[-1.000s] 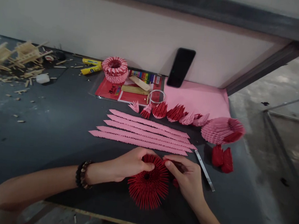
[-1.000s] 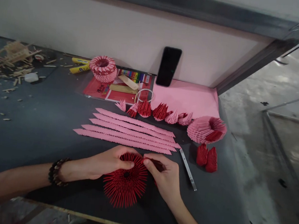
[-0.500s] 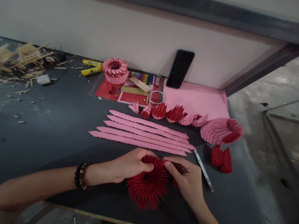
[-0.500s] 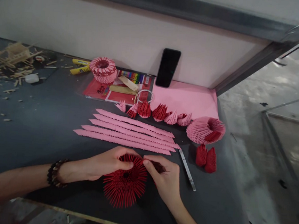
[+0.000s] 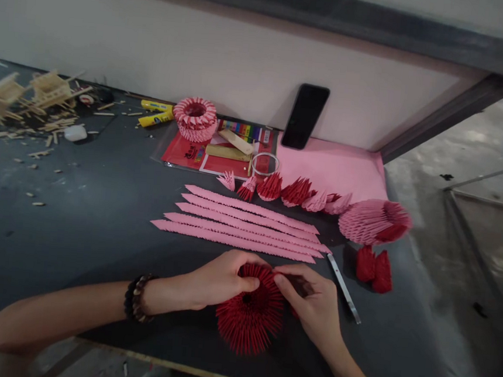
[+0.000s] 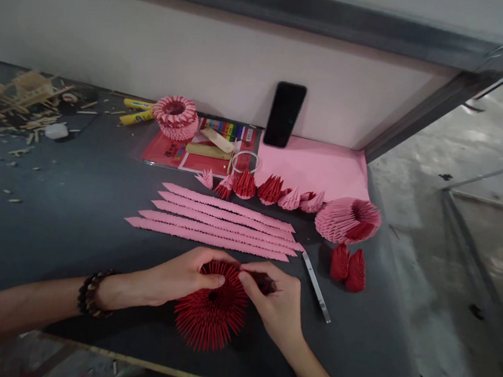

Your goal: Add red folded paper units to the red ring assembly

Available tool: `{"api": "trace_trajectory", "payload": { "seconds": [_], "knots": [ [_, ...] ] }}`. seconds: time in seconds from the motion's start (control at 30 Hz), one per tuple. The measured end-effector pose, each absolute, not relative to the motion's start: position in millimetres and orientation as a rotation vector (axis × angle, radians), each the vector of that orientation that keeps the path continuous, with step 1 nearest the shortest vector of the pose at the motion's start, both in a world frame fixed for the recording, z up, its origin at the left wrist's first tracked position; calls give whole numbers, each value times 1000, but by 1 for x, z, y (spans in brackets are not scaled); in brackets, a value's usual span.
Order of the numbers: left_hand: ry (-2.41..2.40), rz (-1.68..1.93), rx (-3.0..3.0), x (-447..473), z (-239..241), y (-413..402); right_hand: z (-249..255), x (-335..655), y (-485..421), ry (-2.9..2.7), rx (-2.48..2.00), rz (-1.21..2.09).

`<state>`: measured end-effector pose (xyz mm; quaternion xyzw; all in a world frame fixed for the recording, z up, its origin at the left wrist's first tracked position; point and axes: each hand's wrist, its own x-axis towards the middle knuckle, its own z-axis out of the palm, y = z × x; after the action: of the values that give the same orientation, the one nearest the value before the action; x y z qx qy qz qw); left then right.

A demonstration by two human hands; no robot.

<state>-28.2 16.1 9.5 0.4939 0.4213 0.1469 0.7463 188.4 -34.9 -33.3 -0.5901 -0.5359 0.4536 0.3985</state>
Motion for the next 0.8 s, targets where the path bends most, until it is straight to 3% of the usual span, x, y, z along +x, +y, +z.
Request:
{"api": "trace_trajectory", "payload": {
  "seconds": [0.47, 0.8],
  "knots": [
    [994, 366, 1091, -28, 10, 12, -35, 185, -39, -1436, -1500, 1088],
    [926, 423, 871, -26, 21, 20, -33, 193, -40, -1337, -1591, 813]
  ]
}}
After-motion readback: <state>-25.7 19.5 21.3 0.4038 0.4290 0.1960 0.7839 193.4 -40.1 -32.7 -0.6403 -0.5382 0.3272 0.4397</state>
